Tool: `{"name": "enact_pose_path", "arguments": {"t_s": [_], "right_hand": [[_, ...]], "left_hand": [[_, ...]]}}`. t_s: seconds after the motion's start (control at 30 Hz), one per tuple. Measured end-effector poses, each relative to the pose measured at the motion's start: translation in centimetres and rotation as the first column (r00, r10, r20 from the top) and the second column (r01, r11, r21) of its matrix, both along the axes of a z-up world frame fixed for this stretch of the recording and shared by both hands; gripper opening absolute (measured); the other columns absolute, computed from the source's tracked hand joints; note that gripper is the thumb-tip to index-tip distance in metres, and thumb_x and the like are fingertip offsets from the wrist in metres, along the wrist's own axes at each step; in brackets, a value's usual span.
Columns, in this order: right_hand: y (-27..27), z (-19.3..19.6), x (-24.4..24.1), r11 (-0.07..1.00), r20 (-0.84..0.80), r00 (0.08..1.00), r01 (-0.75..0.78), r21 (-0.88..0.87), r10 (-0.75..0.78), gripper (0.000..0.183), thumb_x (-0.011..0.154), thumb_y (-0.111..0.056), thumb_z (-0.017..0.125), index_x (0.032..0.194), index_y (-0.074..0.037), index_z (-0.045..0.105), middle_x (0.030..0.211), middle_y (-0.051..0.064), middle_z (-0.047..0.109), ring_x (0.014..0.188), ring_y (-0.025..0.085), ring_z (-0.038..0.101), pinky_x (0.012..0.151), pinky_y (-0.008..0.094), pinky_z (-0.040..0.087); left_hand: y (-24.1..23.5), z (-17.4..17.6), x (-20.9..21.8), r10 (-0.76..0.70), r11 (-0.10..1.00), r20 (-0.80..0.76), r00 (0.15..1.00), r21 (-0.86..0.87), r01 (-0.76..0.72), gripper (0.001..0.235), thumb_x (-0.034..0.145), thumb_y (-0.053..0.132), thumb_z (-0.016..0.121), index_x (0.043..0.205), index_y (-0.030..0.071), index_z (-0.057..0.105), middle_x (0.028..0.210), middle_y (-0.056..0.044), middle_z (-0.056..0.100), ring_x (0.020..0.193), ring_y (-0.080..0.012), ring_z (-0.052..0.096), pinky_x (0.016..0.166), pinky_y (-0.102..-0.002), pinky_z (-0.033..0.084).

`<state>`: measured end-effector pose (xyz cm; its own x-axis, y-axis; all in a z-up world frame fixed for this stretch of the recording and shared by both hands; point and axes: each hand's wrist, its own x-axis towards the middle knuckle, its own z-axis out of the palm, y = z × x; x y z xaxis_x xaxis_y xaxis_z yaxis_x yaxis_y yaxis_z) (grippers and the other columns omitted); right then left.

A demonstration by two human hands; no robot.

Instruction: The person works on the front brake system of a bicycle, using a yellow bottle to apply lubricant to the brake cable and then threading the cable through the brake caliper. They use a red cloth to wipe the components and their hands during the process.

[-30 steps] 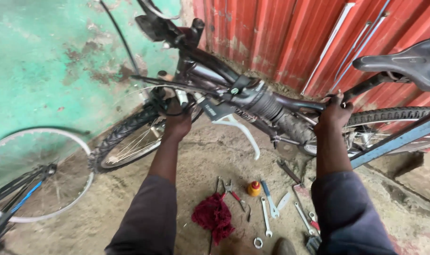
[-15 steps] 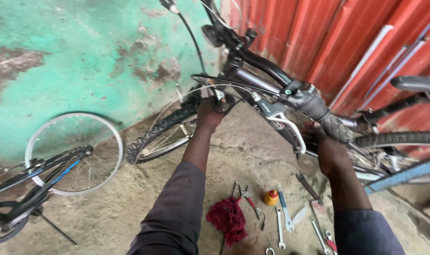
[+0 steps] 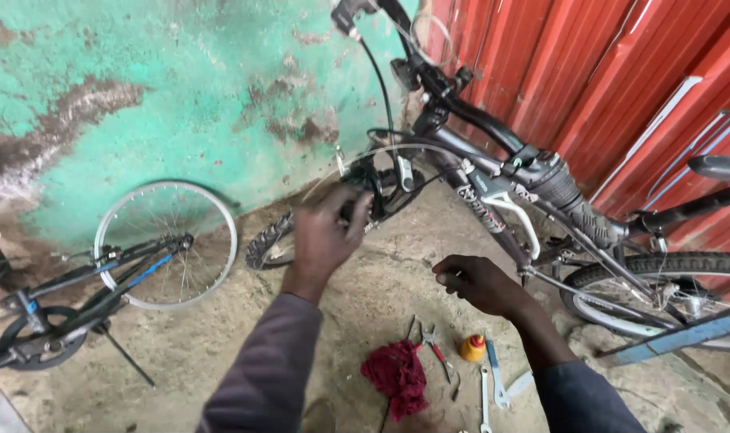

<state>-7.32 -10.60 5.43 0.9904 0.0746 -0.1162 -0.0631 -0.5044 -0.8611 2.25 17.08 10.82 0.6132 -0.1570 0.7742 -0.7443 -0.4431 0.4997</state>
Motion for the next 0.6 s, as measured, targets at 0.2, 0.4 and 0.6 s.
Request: {"name": "enact_pose_path", "arguments": {"t_s": [0.2,0.4,0.6], "right_hand": [[-0.4,-0.9,-0.7,0.914,0.008,0.971,-0.22,-0.342,0.237,0.021,0.089,-0.016,0.07,0.107,-0.012,0.079,0.088,0.025,0.079,0.093,0.046,0.075,0.085,0.054,0.056],[-1.8,-2.3,-2.0,0.868,-0.025,0.981,-0.183,-0.462,0.194,0.03,0.091,-0.018,0.066,0.118,-0.006,0.071,0.1,0.026,0.078,0.104,0.049,0.07,0.091,0.058,0.053],[-3.1,-7.7,-0.6,0.751,-0.352,0.934,-0.274,-0.601,0.058,0.031,0.099,-0.028,0.063,0.128,-0.022,0.07,0.132,0.003,0.071,0.118,0.026,0.067,0.098,0.04,0.051]], "left_hand": [[4.8,1.0,-1.3,0.265,0.963,0.341,0.902,-0.042,-0.267,0.046,0.089,0.008,0.082,0.128,-0.006,0.06,0.11,-0.022,0.051,0.109,-0.0457,0.055,0.094,-0.055,0.05],[2.1,-4.6,0.6,0.037,0.965,0.109,0.993,0.254,-0.063,0.02,0.103,0.014,0.058,0.1,0.002,0.074,0.088,-0.018,0.063,0.089,-0.0441,0.064,0.078,-0.052,0.051],[-1.2,-6.7,-0.4,-0.21,0.953,-0.114,0.971,0.201,0.229,0.009,0.103,0.009,0.061,0.1,0.006,0.069,0.094,-0.012,0.067,0.079,-0.031,0.062,0.064,-0.047,0.049]]}}
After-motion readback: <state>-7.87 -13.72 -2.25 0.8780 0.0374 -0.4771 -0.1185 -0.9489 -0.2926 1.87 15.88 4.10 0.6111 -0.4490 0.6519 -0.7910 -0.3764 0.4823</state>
